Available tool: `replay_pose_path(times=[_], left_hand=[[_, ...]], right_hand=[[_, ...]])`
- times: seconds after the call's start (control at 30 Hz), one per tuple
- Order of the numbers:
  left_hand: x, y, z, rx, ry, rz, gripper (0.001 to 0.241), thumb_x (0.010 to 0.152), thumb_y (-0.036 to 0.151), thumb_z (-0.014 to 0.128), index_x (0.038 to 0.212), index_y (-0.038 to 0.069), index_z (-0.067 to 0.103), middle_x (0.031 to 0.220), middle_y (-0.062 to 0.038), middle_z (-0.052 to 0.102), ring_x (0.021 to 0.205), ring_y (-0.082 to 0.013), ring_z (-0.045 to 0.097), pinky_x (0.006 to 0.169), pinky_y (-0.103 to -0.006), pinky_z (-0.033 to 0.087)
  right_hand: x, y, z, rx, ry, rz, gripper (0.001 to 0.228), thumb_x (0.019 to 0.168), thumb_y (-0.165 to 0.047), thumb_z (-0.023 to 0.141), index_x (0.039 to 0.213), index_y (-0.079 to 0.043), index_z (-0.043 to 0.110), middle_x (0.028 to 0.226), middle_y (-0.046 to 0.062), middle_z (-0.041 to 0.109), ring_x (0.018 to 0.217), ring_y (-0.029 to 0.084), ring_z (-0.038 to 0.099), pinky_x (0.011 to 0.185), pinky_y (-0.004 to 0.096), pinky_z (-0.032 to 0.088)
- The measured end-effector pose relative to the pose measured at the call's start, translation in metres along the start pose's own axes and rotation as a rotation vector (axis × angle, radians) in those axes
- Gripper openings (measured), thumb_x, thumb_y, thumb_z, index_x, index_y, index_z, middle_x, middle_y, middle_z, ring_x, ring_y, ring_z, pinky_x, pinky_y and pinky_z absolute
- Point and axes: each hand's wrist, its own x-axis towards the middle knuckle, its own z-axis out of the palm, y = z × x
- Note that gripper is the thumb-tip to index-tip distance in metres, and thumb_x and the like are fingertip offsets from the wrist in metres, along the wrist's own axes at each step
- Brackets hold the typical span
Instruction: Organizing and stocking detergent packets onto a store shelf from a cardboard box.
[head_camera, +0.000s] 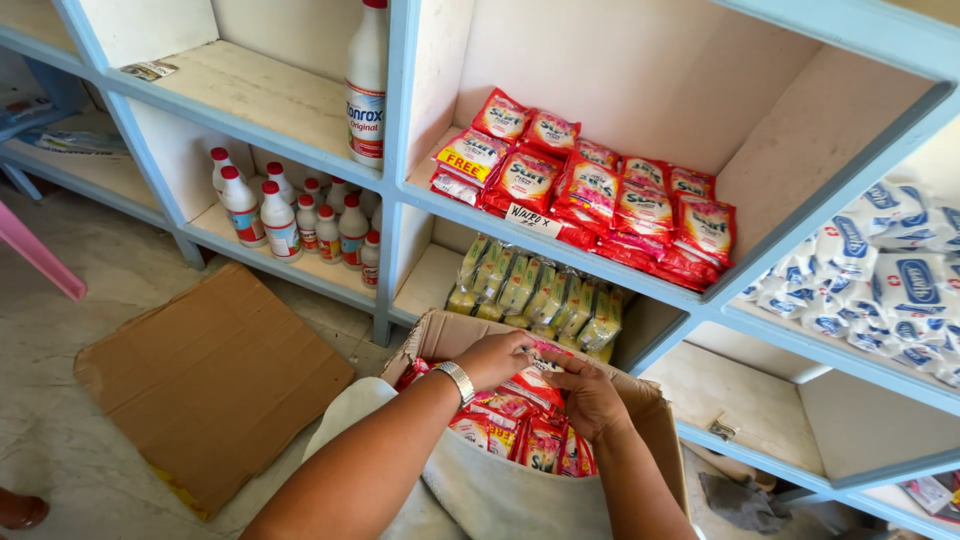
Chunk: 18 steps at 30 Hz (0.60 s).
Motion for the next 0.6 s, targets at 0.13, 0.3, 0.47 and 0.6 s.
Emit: replay_pose_path(times=[0.13,0.3,0.47,0.6], left_hand=[[0.007,-0.007,-0.012,-0.265,-0.066,-0.034,0.039,0.098,0.025,0.067,0.133,0.007,0.065,0.117,-0.013,0.076,0.104,-0.0195,0.071,0.09,-0.033,0.055],[-0.012,0.054,-0.09,-0.502,-0.179,-0.245,0.05,0.095,0.013,0.062,0.145,0.016,0.056,0.105,-0.009,0.069,0.084,-0.0185,0.061,0.072,-0.0367,0.053],[0.035,0.029,-0.149,-0.397,0.005,0.102,0.053,0.09,-0.003,0.06,0.141,0.011,0.057,0.109,-0.009,0.072,0.097,-0.0173,0.069,0.084,-0.033,0.057],[0.051,0.052,-0.204,-0.158,0.341,0.194,0.049,0.09,-0.006,0.06,0.137,0.009,0.06,0.115,-0.011,0.074,0.103,-0.0195,0.072,0.089,-0.0329,0.057]], right_hand=[[-0.024,-0.042,0.03,-0.06,-0.03,0.049,0.046,0.085,0.006,0.056,0.13,0.001,0.065,0.107,0.018,0.074,0.09,0.025,0.073,0.083,0.04,0.061],[-0.003,-0.08,0.054,-0.296,-0.088,0.004,0.054,0.079,0.01,0.055,0.131,0.001,0.066,0.108,0.017,0.074,0.09,0.023,0.074,0.083,0.036,0.061],[0.039,-0.119,0.099,-0.524,-0.152,-0.206,0.059,0.077,0.014,0.06,0.134,-0.002,0.067,0.106,0.01,0.073,0.088,0.016,0.068,0.079,0.03,0.056],[0.072,-0.143,0.142,-0.727,-0.14,-0.54,0.061,0.077,0.014,0.069,0.134,-0.004,0.07,0.104,0.007,0.063,0.086,0.013,0.059,0.077,0.027,0.053]])
